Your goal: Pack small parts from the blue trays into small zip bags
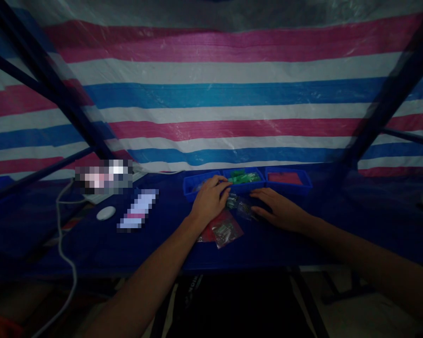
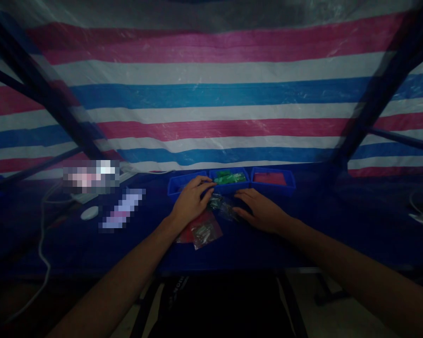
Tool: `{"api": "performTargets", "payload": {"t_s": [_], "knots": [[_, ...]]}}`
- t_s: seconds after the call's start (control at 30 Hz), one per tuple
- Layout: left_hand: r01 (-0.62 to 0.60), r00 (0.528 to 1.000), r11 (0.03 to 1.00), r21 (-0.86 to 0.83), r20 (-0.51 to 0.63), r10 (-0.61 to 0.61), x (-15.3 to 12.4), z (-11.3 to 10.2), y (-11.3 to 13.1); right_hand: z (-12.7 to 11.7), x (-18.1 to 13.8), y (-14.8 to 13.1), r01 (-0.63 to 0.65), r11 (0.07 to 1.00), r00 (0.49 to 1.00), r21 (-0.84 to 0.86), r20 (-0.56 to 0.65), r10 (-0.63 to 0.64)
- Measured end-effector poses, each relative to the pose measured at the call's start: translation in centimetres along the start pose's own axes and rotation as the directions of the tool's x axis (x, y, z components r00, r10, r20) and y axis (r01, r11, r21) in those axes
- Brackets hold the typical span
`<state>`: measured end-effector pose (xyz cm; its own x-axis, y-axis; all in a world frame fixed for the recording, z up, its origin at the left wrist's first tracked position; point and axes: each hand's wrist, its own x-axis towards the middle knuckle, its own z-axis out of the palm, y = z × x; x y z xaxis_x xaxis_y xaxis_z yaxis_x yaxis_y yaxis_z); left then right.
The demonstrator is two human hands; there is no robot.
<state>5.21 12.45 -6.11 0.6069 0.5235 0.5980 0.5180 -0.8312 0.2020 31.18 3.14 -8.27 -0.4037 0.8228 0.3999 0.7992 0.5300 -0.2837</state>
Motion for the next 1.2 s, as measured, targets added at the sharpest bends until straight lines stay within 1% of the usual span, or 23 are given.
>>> {"api": "performTargets", "payload": {"t_s": [0.13,0.3,0.37,0.43,0.5,0.53,0.6,0.67,0.77,0.83,0.9,0.97,1.03,1.2], "knots": [[0.005,1.0,1.0,0.001,-0.001,-0.005,0.1,0.1,0.0,1.2,0.1,-1.1,0.023,0.999,0.999,0.025,0.039,-0.023],[0.0,1.0,1.0,0.004,-0.004,0.0,0.2,0.4,-0.5,2.7,0.6,-3.8,0.006,0.997,1.0,0.071,-0.008,-0.006],[-0.003,1.0,1.0,-0.002,-0.003,0.003,0.2,0.4,-0.6,2.9,0.8,-4.7,0.012,0.996,1.0,0.091,-0.021,-0.01],[-0.001,1.0,1.0,-0.01,-0.002,0.001,0.2,0.4,-0.7,2.5,1.0,-5.1,0.035,0.993,0.999,0.108,-0.018,-0.033],[0.001,1.0,1.0,-0.017,-0.002,-0.001,0.2,0.4,-0.7,1.4,1.1,-4.8,0.032,0.993,0.999,0.113,-0.019,-0.03],[0.001,1.0,1.0,-0.019,-0.004,-0.002,0.1,0.5,-0.7,0.7,1.1,-4.3,-0.001,0.994,1.0,0.107,-0.03,0.004],[0.001,1.0,1.0,-0.021,-0.008,-0.001,0.1,0.5,-0.8,-0.8,0.9,-2.9,-0.08,0.994,0.995,0.079,-0.046,0.084],[0.001,1.0,1.0,-0.019,-0.014,-0.001,0.1,0.6,-0.8,-2.2,0.3,-1.0,-0.102,0.995,0.993,0.009,-0.051,0.103],[-0.002,1.0,1.0,-0.013,-0.015,0.002,0.1,0.7,-0.8,-3.0,-0.9,2.0,-0.075,0.986,0.997,-0.147,-0.027,0.072],[-0.007,1.0,1.0,-0.013,-0.014,0.007,0.1,0.6,-0.8,-2.6,-1.7,3.6,-0.01,0.975,0.999,-0.224,0.048,0.022],[-0.011,1.0,1.0,-0.017,-0.014,0.01,0.1,0.6,-0.8,-1.9,-2.2,4.5,0.053,0.962,0.994,-0.268,0.106,-0.025],[-0.009,1.0,1.0,-0.02,-0.017,0.009,0.1,0.6,-0.8,-1.5,-2.1,4.5,0.105,0.951,0.987,-0.291,0.146,-0.065],[-0.008,1.0,1.0,-0.018,-0.012,0.008,0.1,0.6,-0.8,-1.4,-1.7,3.9,0.142,0.94,0.98,-0.311,0.179,-0.088],[-0.019,1.0,1.0,-0.005,-0.007,0.019,0.2,0.4,-0.6,-2.6,0.9,1.3,0.172,0.884,0.96,-0.435,0.274,-0.052]]}}
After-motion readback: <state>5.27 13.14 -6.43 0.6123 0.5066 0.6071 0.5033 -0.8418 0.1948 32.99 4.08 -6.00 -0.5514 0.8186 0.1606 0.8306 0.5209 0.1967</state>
